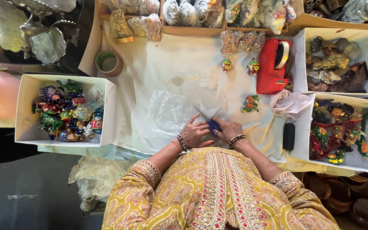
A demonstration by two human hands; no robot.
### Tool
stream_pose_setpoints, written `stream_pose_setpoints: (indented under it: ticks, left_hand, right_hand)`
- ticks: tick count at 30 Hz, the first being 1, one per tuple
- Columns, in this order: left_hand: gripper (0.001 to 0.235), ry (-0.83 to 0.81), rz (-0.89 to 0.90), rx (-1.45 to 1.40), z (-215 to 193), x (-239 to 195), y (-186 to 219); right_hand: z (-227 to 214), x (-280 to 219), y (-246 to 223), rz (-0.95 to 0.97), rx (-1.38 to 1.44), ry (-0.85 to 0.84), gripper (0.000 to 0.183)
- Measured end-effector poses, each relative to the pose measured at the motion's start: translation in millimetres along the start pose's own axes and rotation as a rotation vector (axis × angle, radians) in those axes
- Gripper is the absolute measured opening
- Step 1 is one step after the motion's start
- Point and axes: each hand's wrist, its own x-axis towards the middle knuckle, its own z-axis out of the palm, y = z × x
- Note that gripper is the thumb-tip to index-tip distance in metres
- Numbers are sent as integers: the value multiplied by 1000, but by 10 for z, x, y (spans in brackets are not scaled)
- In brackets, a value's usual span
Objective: The person wraps small, colorful figurines in bubble wrap on a table. They use scissors to cut the bubble wrap to size and then fold it around the items. The wrapped figurines are placed into a box alongside other similar items.
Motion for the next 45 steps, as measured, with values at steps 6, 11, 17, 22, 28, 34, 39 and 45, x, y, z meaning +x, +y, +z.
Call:
stream_pose_setpoints:
  ticks: [6, 11, 17, 22, 28, 34, 39, 45]
  left_hand:
    - [22, 63, -289, 139, 256, 673, -466]
    - [44, -197, -555, 115, -295, 1249, -372]
    - [56, -88, -660, 128, 504, 951, -1048]
    - [55, 293, -675, 211, -293, 486, -1154]
    - [63, 814, -867, 679, -1618, -467, -1405]
    - [64, 718, -1285, 764, -2114, -1276, -1817]
    - [46, 355, -1541, 255, -2040, -1561, -2348]
    - [56, 170, -1567, 127, -2144, -1481, -2294]
  right_hand:
    - [175, 35, 76, -92, -98, 61, 52]
    - [4, -21, -63, -65, -29, 51, 55]
    - [25, -32, -41, -41, -47, -7, 59]
    - [-7, -48, -69, -18, -37, -5, 62]
    - [-27, -68, -116, 5, 14, 14, 64]
    - [-22, -49, -91, 4, -18, 5, 64]
    - [-51, -50, -114, 37, -42, -35, 64]
    - [-32, -31, -81, 39, -45, -46, 64]
